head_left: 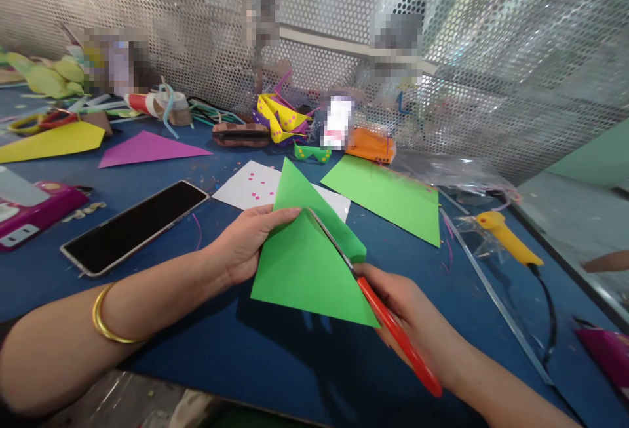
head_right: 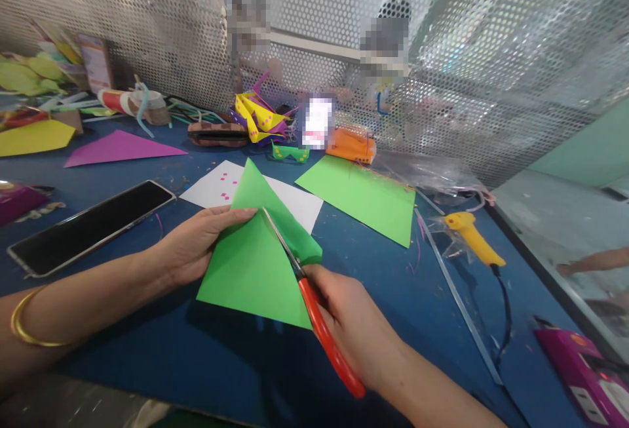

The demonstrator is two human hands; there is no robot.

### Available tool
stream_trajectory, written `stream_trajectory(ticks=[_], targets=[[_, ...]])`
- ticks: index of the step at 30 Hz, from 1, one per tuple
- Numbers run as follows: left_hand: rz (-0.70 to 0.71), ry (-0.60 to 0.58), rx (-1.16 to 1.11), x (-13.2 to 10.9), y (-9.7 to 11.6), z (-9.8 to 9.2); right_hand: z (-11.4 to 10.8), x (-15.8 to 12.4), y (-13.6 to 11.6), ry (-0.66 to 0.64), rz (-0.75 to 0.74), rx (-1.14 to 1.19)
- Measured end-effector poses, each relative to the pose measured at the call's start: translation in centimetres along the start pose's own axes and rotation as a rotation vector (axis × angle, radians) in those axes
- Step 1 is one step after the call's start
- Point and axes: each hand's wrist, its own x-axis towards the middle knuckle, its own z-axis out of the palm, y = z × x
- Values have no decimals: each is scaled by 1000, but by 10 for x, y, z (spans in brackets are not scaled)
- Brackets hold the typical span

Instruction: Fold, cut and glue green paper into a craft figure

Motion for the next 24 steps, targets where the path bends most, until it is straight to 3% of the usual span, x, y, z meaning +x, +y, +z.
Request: stream_trajectory(ticks=[5, 19, 24], targets=[[28, 46, 6, 0, -3, 0, 5, -2, -3, 65, -11, -116], [-14, -51, -43, -5, -8, 3, 2, -3, -8, 67, -28, -119], [-17, -34, -33, -5, -9, 4, 4, -2, -7, 83, -58, -160]])
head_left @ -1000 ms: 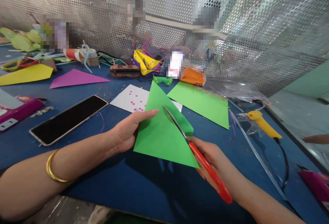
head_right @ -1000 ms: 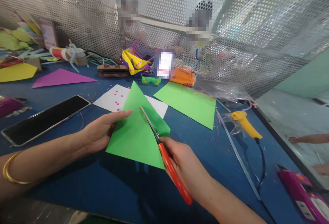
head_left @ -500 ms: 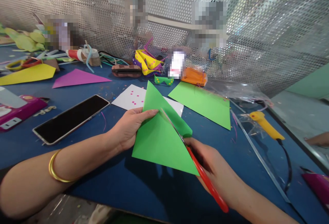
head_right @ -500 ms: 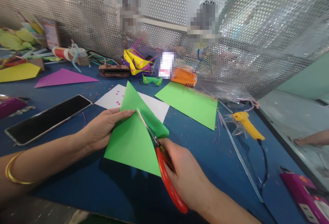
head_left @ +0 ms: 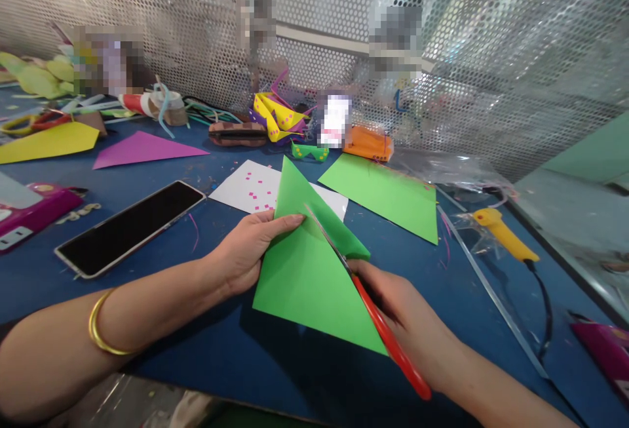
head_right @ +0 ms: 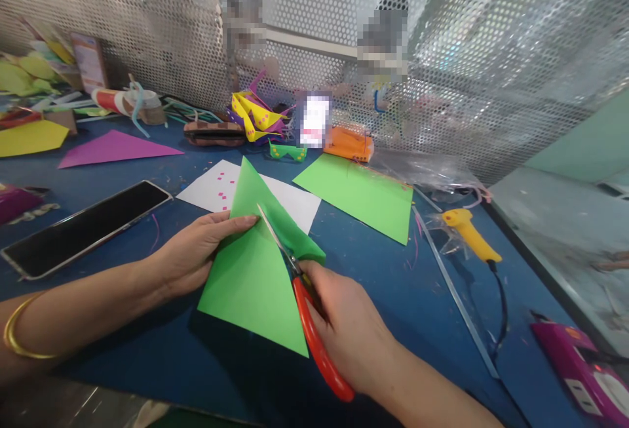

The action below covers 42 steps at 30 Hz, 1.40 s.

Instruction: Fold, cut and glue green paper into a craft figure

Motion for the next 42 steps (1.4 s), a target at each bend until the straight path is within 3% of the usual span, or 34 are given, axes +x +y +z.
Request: stream_trajectory(ticks=[13, 22, 34, 39, 42], targets=[[-5, -1, 11, 1, 1, -1, 5, 1, 6, -8, -56, -54], [-73, -50, 9, -1, -6, 0, -2, 0, -12, -73, 31, -30], [-103, -50, 19, 1, -7, 0, 0, 4, -2, -21, -15, -122], [-90, -75, 47, 2, -7, -4, 0, 4, 2, -43, -10, -90], [-5, -54, 88, 4, -6, -6, -1, 4, 3, -50, 19, -85]])
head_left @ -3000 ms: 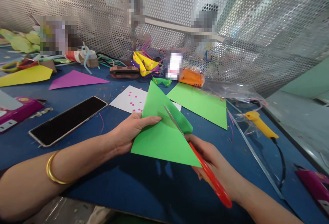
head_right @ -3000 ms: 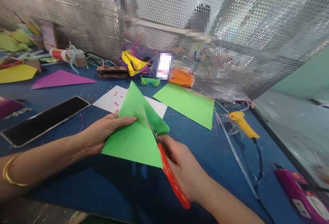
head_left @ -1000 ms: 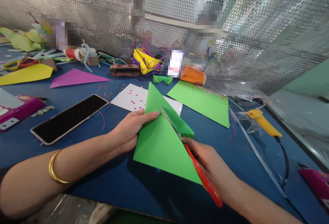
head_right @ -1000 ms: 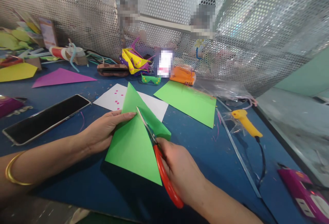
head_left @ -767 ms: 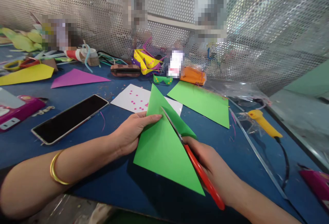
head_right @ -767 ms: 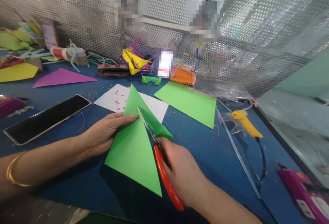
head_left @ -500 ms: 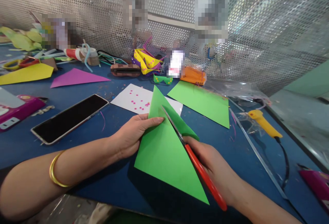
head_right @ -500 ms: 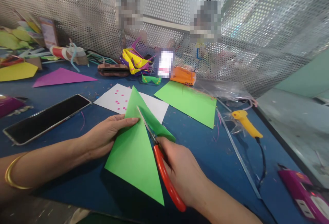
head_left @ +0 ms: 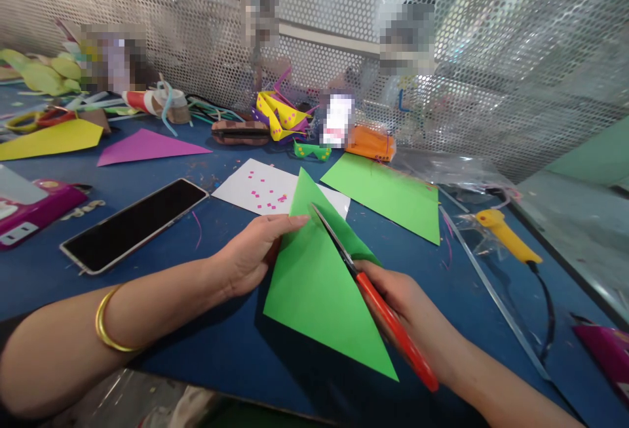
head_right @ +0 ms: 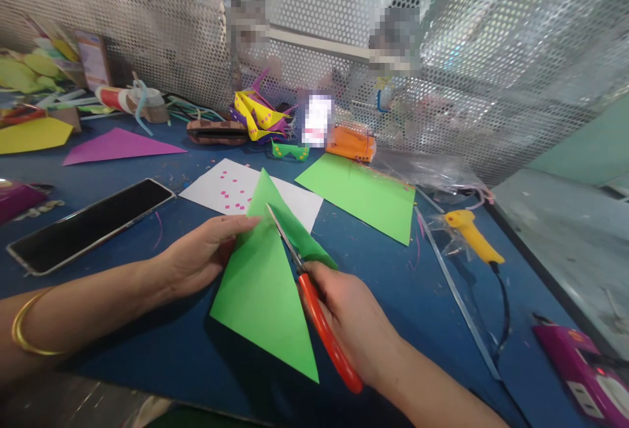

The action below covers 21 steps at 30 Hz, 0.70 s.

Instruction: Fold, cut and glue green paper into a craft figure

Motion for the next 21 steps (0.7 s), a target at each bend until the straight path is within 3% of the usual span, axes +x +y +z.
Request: stream_trajectory(ticks=[3, 9, 21], targets=[[93, 57, 26, 3, 2, -2, 0, -1, 1, -11, 7, -3], [88, 98, 13, 2, 5, 0, -3, -4, -1, -12, 1, -10], [37, -38, 19, -3, -2, 2, -3, -3, -4, 3, -17, 23]])
